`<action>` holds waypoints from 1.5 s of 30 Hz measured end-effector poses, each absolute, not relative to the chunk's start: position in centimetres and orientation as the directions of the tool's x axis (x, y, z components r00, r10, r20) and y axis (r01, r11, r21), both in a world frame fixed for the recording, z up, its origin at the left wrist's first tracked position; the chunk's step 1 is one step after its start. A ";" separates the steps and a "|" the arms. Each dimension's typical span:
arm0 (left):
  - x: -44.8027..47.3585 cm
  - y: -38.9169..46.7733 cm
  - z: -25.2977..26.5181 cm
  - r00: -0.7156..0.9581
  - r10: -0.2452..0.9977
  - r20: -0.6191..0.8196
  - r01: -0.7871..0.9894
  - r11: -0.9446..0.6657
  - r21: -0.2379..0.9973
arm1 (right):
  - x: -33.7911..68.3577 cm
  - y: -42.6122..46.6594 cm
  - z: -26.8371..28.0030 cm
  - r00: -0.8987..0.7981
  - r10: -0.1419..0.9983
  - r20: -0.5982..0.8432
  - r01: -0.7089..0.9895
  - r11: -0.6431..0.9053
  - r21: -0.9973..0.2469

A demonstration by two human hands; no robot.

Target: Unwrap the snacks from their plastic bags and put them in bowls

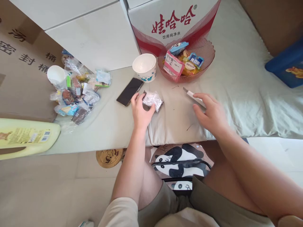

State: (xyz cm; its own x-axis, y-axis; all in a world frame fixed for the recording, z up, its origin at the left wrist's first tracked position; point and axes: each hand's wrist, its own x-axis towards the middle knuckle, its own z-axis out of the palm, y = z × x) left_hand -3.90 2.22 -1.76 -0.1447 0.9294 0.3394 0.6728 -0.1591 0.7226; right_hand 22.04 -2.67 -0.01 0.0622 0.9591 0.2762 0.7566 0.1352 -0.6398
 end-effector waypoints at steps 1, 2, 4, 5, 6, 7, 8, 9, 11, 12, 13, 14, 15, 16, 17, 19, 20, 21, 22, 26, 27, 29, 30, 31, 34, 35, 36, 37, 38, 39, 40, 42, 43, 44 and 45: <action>-4.1 2.2 -1.8 -0.122 0.928 0.352 0.719 -0.161 0.676 | 21.8 -2.7 -0.2 0.026 0.955 0.295 0.752 0.176 -0.635; -4.1 2.2 -1.8 -0.096 0.929 0.357 0.745 -0.170 0.645 | 21.6 -2.7 -0.5 -0.013 0.950 0.312 0.745 0.217 -0.631; -4.1 2.2 -1.7 -0.047 0.931 0.362 0.762 -0.201 0.616 | 21.1 -2.7 -0.8 -0.084 0.936 0.342 0.726 0.292 -0.623; -3.9 2.1 -1.7 -0.027 0.930 0.366 0.763 -0.218 0.609 | 20.9 -2.7 -0.8 -0.112 0.931 0.348 0.715 0.319 -0.622; -3.8 2.0 -1.7 -0.006 0.929 0.369 0.761 -0.235 0.605 | 20.6 -2.7 -0.9 -0.134 0.928 0.346 0.705 0.335 -0.625; -3.5 1.8 -1.7 0.019 0.930 0.366 0.757 -0.252 0.602 | 20.4 -2.7 -1.0 -0.155 0.929 0.336 0.696 0.344 -0.630; -3.3 1.6 -1.7 0.048 0.934 0.353 0.753 -0.266 0.602 | 20.3 -2.7 -1.0 -0.175 0.931 0.320 0.688 0.348 -0.637; -3.0 1.4 -1.7 0.079 0.941 0.329 0.748 -0.274 0.605 | 20.1 -2.7 -1.0 -0.193 0.934 0.302 0.679 0.349 -0.646; -2.5 1.0 -1.8 0.133 0.953 0.271 0.745 -0.276 0.607 | 19.8 -2.6 -1.2 -0.223 0.936 0.272 0.665 0.351 -0.659; -2.2 0.8 -1.9 0.146 0.955 0.260 0.750 -0.278 0.600 | 19.7 -2.6 -1.3 -0.234 0.936 0.261 0.661 0.351 -0.663; -2.0 0.6 -1.9 0.151 0.951 0.269 0.757 -0.286 0.588 | 19.6 -2.6 -1.4 -0.241 0.937 0.251 0.659 0.348 -0.667; -1.8 0.5 -2.0 0.154 0.943 0.294 0.759 -0.303 0.576 | 19.5 -2.5 -1.5 -0.246 0.939 0.241 0.657 0.344 -0.671; -1.7 0.4 -2.0 0.159 0.933 0.323 0.754 -0.326 0.571 | 19.4 -2.5 -1.6 -0.250 0.940 0.230 0.654 0.339 -0.676; -1.6 0.4 -2.0 0.167 0.923 0.346 0.737 -0.350 0.578 | 19.3 -2.5 -1.8 -0.253 0.942 0.221 0.650 0.334 -0.682; -1.5 0.4 -2.1 0.177 0.918 0.356 0.707 -0.370 0.602 | 19.2 -2.5 -1.9 -0.256 0.943 0.211 0.644 0.330 -0.691; -1.4 0.5 -2.1 0.185 0.923 0.336 0.617 -0.376 0.691 | 19.0 -2.5 -2.0 -0.256 0.946 0.197 0.628 0.318 -0.710; -1.3 0.5 -2.1 0.174 0.932 0.317 0.564 -0.358 0.744 | 18.9 -2.5 -2.0 -0.252 0.948 0.194 0.620 0.312 -0.720; -1.2 0.5 -2.1 0.153 0.943 0.295 0.506 -0.331 0.797 | 18.9 -2.5 -2.1 -0.244 0.949 0.198 0.611 0.309 -0.729; -1.0 0.4 -2.0 0.129 0.954 0.269 0.441 -0.298 0.846 | 18.8 -2.5 -2.0 -0.236 0.950 0.207 0.602 0.310 -0.736; -0.4 0.3 -1.4 0.013 0.993 0.121 0.110 -0.122 0.986 | 18.7 -2.3 -1.8 -0.186 0.942 0.279 0.557 0.335 -0.760; -0.4 0.3 -1.2 -0.017 0.997 0.070 0.006 -0.070 0.998 | 18.7 -2.3 -1.7 -0.172 0.941 0.291 0.545 0.337 -0.768; -0.4 0.5 -0.7 -0.079 0.996 -0.034 -0.198 0.017 0.980 | 18.9 -2.2 -1.5 -0.138 0.941 0.309 0.517 0.334 -0.788; -0.6 0.7 -0.5 -0.115 0.990 -0.079 -0.281 0.044 0.959 | 19.0 -2.2 -1.5 -0.118 0.942 0.315 0.501 0.330 -0.800; -0.8 0.9 -0.4 -0.158 0.980 -0.120 -0.341 0.060 0.938 | 19.1 -2.1 -1.4 -0.091 0.943 0.319 0.486 0.322 -0.813; -1.8 1.5 -0.1 -0.278 0.932 -0.231 -0.382 0.113 0.917 | 19.6 -1.8 -1.5 0.033 0.954 0.296 0.449 0.251 -0.858; -2.2 1.6 -0.1 -0.303 0.920 -0.249 -0.362 0.131 0.923 | 19.8 -1.6 -1.5 0.073 0.957 0.281 0.437 0.223 -0.871; -2.5 1.7 -0.1 -0.314 0.915 -0.253 -0.329 0.145 0.933 | 20.0 -1.5 -1.5 0.099 0.959 0.265 0.428 0.200 -0.882; -2.8 1.7 -0.2 -0.310 0.919 -0.242 -0.286 0.153 0.946 | 20.2 -1.5 -1.5 0.110 0.961 0.252 0.417 0.186 -0.890; -3.0 1.6 -0.2 -0.288 0.933 -0.217 -0.232 0.152 0.961 | 20.4 -1.4 -1.4 0.108 0.964 0.243 0.403 0.181 -0.897; -3.2 1.5 -0.2 -0.252 0.950 -0.184 -0.161 0.146 0.976 | 20.5 -1.4 -1.2 0.097 0.967 0.234 0.383 0.181 -0.906; -3.4 1.4 -0.3 -0.200 0.968 -0.153 -0.069 0.142 0.987 | 20.7 -1.5 -1.0 0.081 0.971 0.224 0.360 0.181 -0.915; -3.8 1.0 -0.2 -0.065 0.991 -0.115 0.165 0.124 0.978 | 21.0 -1.6 -0.6 0.059 0.979 0.194 0.323 0.165 -0.932; -4.1 0.8 -0.1 -0.001 0.995 -0.097 0.293 0.093 0.951 | 21.1 -1.8 -0.4 0.051 0.985 0.167 0.336 0.140 -0.931; -4.4 0.6 -0.1 0.054 0.996 -0.074 0.409 0.046 0.912 | 21.3 -1.9 -0.2 0.046 0.990 0.137 0.382 0.109 -0.918; -4.7 0.4 -0.1 0.099 0.994 -0.043 0.497 -0.012 0.868 | 21.5 -2.0 -0.1 0.039 0.993 0.111 0.452 0.081 -0.888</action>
State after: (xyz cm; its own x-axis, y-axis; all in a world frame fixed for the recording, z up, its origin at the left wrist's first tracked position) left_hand -4.73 0.41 -0.06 0.0995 0.9941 -0.0429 0.4967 -0.0123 0.8678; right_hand 21.45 -2.03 -0.14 0.0385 0.9931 0.1106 0.4519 0.0814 -0.8884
